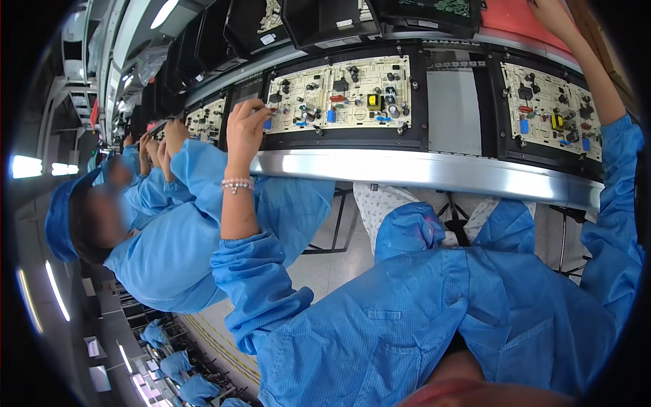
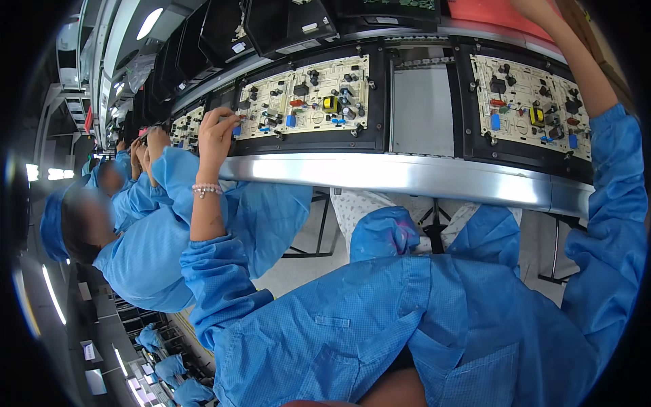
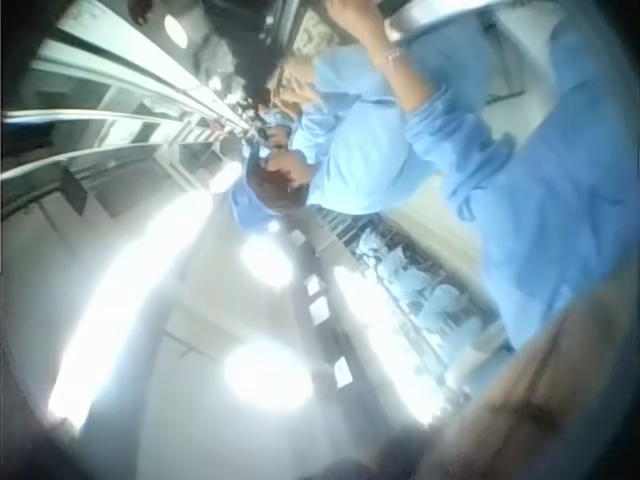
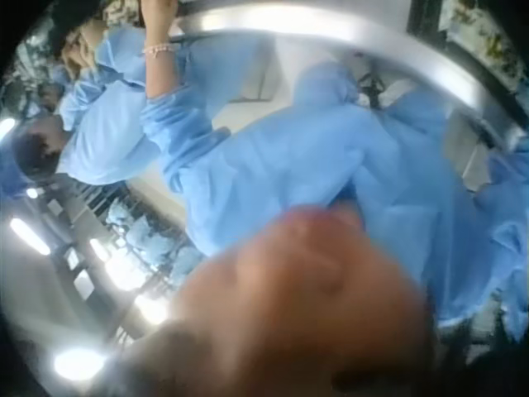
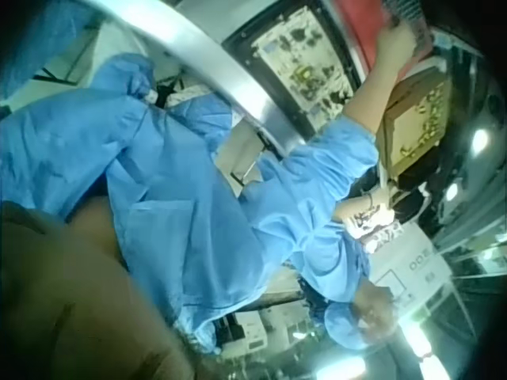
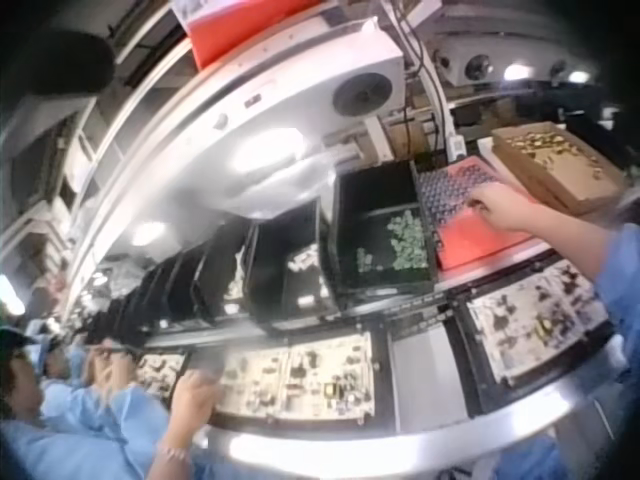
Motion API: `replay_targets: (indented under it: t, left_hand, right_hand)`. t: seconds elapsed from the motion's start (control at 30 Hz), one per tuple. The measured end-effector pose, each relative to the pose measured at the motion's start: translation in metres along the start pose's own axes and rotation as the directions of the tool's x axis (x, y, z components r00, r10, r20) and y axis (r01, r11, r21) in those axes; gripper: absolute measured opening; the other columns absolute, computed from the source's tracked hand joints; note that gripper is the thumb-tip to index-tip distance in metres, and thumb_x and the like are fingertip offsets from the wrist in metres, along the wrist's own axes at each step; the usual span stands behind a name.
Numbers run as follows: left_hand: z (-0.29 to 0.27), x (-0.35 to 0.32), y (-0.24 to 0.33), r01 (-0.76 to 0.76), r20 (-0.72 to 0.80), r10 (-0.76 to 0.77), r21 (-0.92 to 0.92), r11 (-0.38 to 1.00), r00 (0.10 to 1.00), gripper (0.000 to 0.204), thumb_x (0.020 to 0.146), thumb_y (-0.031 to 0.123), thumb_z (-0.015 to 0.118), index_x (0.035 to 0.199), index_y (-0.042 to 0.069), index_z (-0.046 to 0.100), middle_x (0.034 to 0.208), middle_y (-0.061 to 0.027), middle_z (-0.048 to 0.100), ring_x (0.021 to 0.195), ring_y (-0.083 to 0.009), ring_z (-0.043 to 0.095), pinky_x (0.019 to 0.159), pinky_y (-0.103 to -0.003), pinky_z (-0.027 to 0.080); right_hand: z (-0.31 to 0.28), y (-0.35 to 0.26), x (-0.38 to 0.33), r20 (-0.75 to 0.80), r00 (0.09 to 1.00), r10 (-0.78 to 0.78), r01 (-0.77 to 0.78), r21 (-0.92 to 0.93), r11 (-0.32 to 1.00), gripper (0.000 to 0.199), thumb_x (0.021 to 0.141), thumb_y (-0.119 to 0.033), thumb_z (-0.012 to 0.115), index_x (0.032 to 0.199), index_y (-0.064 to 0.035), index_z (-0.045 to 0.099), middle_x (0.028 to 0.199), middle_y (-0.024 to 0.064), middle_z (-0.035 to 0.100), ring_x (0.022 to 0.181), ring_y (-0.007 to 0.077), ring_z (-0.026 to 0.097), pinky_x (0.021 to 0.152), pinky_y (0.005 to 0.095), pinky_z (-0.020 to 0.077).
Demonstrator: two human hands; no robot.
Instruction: Placing electronic components onto printed circuit boards on a moving assembly line.
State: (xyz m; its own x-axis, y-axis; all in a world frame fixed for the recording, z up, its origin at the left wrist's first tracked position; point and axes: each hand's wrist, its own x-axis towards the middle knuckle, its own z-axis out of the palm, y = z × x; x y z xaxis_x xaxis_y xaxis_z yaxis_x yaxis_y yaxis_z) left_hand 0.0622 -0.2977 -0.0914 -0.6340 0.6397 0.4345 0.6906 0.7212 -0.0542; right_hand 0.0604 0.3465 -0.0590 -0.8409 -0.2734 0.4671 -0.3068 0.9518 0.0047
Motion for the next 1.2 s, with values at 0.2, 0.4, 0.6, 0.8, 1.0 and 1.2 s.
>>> replay_targets:
  t: [0.2,0.4,0.6,0.8,1.0,1.2]
  left_hand:
    - [0.002,0.005,-0.005,0.001,0.024,0.0,-0.045,0.999,1.0,0.01,0.074,0.001,0.066,0.084,0.002,0.068,0.094,-0.0059,0.06,0.089,-0.0262,0.056,0.076,-0.035,0.046]
    - [0.003,0.002,-0.004,0.032,0.022,-0.032,-0.015,0.999,0.999,0.009,0.074,0.002,0.067,0.083,0.002,0.069,0.093,-0.006,0.06,0.087,-0.025,0.056,0.076,-0.034,0.047]
    - [0.004,0.001,-0.008,0.047,0.023,-0.046,-0.032,0.998,0.999,0.011,0.073,0.002,0.067,0.084,0.001,0.069,0.093,-0.0056,0.059,0.086,-0.0249,0.057,0.076,-0.035,0.047]
    - [-0.008,0.012,-0.005,-0.171,0.151,0.149,0.143,0.975,0.977,0.013,0.069,0.003,0.066,0.081,0.006,0.068,0.095,-0.0012,0.059,0.093,-0.0202,0.056,0.078,-0.032,0.045]
    - [-0.011,0.029,0.01,-0.37,0.284,0.299,0.244,0.896,0.911,0.015,0.068,0.003,0.06,0.081,0.005,0.066,0.094,-0.001,0.057,0.094,-0.0182,0.054,0.079,-0.03,0.045]
    - [-0.027,0.019,0.039,0.153,-0.091,-0.144,0.109,0.982,0.985,0.01,0.085,0.011,0.06,0.087,0.005,0.068,0.093,-0.0091,0.063,0.087,-0.029,0.061,0.074,-0.035,0.049]
  right_hand:
    - [-0.017,-0.011,-0.005,-0.002,0.997,0.077,-0.077,-0.041,0.996,0.028,0.081,-0.022,0.058,0.097,0.0003,0.065,0.092,0.0221,0.065,0.087,0.0392,0.061,0.076,0.0455,0.0483]
    - [-0.026,-0.048,-0.005,-0.063,0.989,0.134,-0.139,-0.097,0.986,0.019,0.075,-0.004,0.056,0.091,0.0013,0.066,0.089,0.0216,0.065,0.085,0.0365,0.062,0.076,0.0417,0.0483]
    - [-0.04,-0.054,-0.008,-0.068,0.982,0.176,-0.181,-0.071,0.981,0.019,0.075,-0.003,0.056,0.09,0.0016,0.066,0.089,0.0223,0.064,0.085,0.0366,0.062,0.075,0.042,0.0481]
    - [-0.043,-0.067,-0.006,-0.083,0.986,0.142,-0.147,-0.055,0.988,0.02,0.075,-0.003,0.055,0.092,0.001,0.066,0.089,0.022,0.065,0.085,0.0365,0.062,0.076,0.042,0.0483]
    - [-0.012,-0.05,-0.004,-0.37,0.907,-0.201,0.358,0.429,0.829,0.022,0.076,-0.006,0.056,0.096,-0.0011,0.066,0.091,0.0203,0.065,0.088,0.0357,0.061,0.079,0.0418,0.0481]
    - [-0.043,-0.096,-0.032,-0.077,0.993,0.091,-0.082,0.111,0.99,0.025,0.082,-0.01,0.055,0.103,-0.0037,0.065,0.095,0.0178,0.065,0.091,0.0344,0.06,0.082,0.0411,0.0476]
